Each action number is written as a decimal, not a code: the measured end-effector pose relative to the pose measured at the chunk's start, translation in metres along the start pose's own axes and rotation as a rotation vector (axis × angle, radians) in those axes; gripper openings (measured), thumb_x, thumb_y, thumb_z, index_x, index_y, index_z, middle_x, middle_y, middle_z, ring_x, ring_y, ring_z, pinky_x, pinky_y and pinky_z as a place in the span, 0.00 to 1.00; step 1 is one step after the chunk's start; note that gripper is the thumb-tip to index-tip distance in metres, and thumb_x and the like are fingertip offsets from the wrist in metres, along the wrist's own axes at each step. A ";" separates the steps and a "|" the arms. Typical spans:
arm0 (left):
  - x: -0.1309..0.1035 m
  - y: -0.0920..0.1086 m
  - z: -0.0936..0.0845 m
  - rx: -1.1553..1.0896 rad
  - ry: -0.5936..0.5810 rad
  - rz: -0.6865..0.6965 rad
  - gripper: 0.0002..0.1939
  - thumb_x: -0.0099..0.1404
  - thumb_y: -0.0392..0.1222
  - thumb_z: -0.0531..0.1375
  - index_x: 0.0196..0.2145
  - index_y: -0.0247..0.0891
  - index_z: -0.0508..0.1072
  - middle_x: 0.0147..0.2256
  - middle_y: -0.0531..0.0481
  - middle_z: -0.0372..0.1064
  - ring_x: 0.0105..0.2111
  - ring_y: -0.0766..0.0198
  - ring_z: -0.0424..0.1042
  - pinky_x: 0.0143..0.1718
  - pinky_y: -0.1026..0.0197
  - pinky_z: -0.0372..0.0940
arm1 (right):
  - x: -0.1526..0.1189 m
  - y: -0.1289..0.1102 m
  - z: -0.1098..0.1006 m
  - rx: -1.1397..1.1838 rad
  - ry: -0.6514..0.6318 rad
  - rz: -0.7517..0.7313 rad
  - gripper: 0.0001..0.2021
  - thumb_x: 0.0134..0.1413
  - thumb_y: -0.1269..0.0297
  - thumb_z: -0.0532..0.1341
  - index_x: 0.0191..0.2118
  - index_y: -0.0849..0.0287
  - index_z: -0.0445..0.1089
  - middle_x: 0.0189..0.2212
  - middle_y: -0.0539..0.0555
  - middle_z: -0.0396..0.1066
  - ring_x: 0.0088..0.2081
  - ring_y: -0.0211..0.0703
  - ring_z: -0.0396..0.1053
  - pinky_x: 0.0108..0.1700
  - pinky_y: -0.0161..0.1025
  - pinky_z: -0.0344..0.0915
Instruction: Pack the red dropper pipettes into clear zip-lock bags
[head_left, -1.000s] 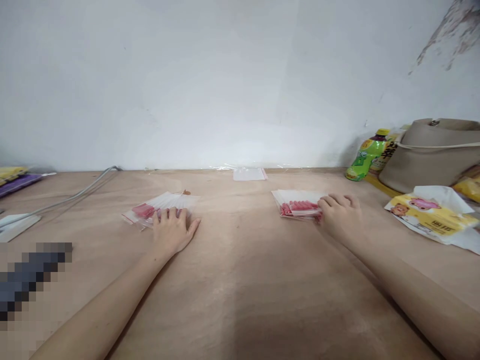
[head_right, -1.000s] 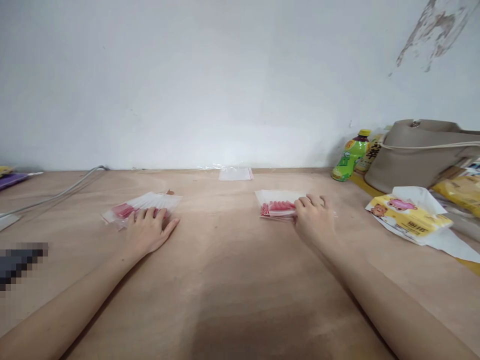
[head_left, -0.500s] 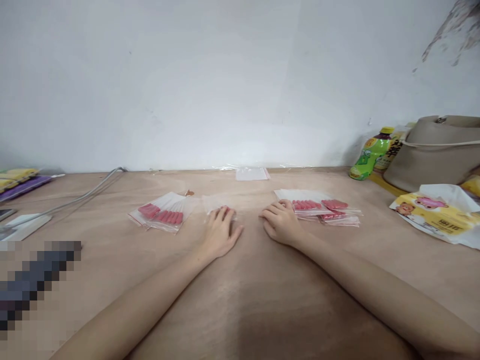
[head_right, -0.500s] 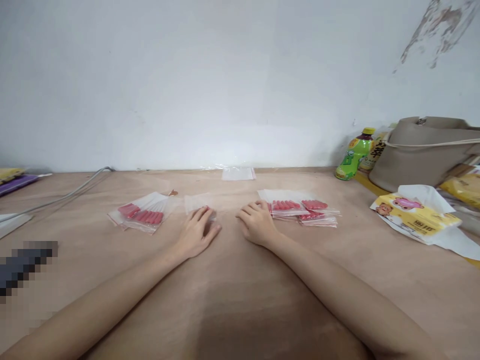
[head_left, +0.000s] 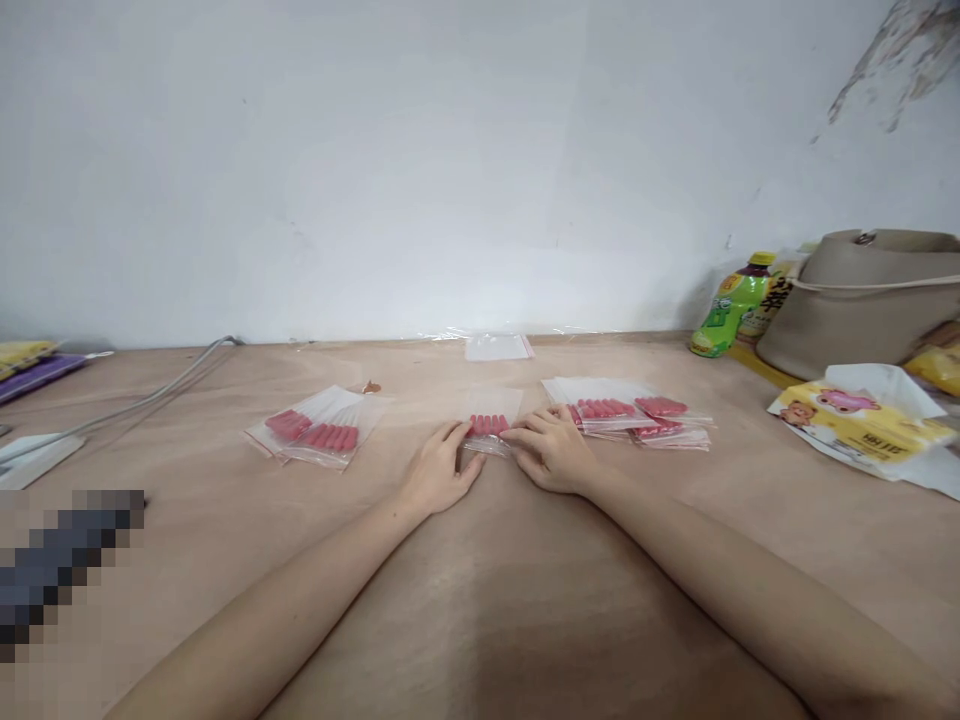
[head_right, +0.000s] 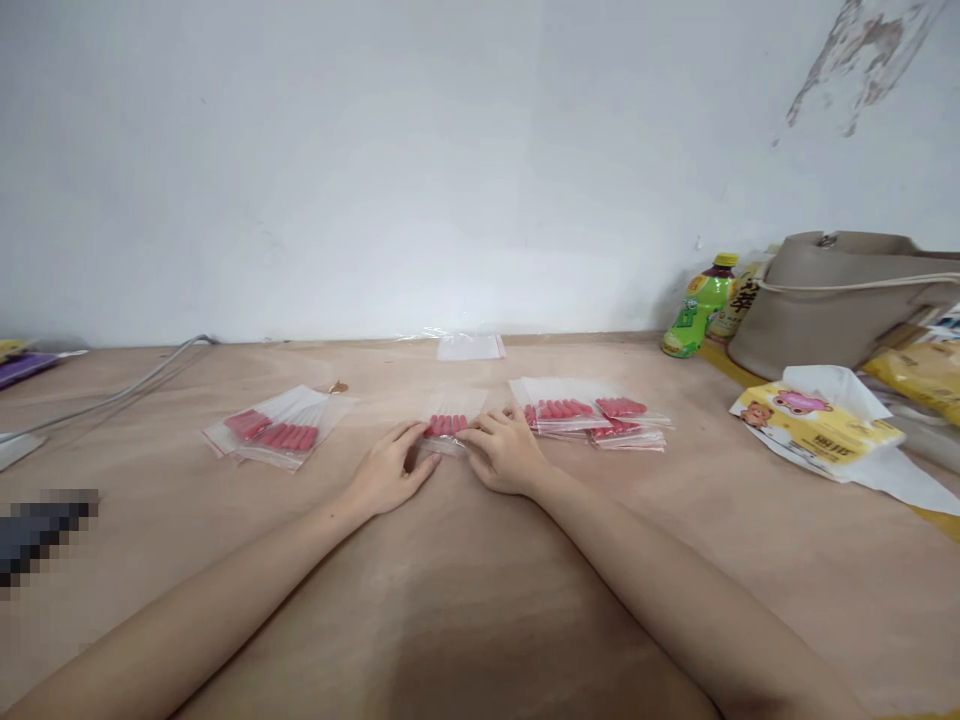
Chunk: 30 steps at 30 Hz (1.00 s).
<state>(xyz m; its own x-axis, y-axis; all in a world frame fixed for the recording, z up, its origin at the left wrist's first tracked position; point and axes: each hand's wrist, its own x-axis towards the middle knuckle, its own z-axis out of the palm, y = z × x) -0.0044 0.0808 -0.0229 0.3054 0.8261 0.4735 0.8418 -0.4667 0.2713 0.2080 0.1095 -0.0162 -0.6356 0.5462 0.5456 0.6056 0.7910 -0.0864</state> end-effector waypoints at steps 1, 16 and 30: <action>-0.001 0.000 0.000 0.001 0.002 0.005 0.20 0.60 0.44 0.55 0.49 0.35 0.62 0.45 0.42 0.64 0.46 0.55 0.64 0.48 0.54 0.60 | 0.001 -0.001 0.000 0.007 -0.007 -0.019 0.13 0.51 0.63 0.55 0.42 0.56 0.68 0.37 0.54 0.68 0.40 0.43 0.61 0.44 0.44 0.46; 0.007 -0.002 0.004 0.024 0.016 0.065 0.12 0.63 0.38 0.52 0.43 0.35 0.68 0.31 0.47 0.66 0.33 0.61 0.67 0.35 0.60 0.63 | 0.002 0.008 0.010 -0.276 0.125 -0.064 0.08 0.51 0.71 0.54 0.34 0.57 0.70 0.28 0.52 0.71 0.33 0.39 0.61 0.42 0.43 0.45; 0.008 -0.002 0.003 0.045 0.087 0.203 0.13 0.59 0.41 0.56 0.42 0.37 0.69 0.38 0.44 0.65 0.41 0.56 0.64 0.42 0.53 0.61 | 0.003 0.011 0.009 -0.415 0.188 -0.162 0.11 0.53 0.75 0.52 0.25 0.60 0.67 0.22 0.50 0.67 0.29 0.36 0.57 0.41 0.41 0.46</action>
<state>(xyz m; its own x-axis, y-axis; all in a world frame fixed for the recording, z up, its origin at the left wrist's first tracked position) -0.0023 0.0890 -0.0226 0.4326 0.6858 0.5853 0.7865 -0.6044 0.1268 0.2089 0.1221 -0.0230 -0.6630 0.3360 0.6690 0.6705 0.6639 0.3311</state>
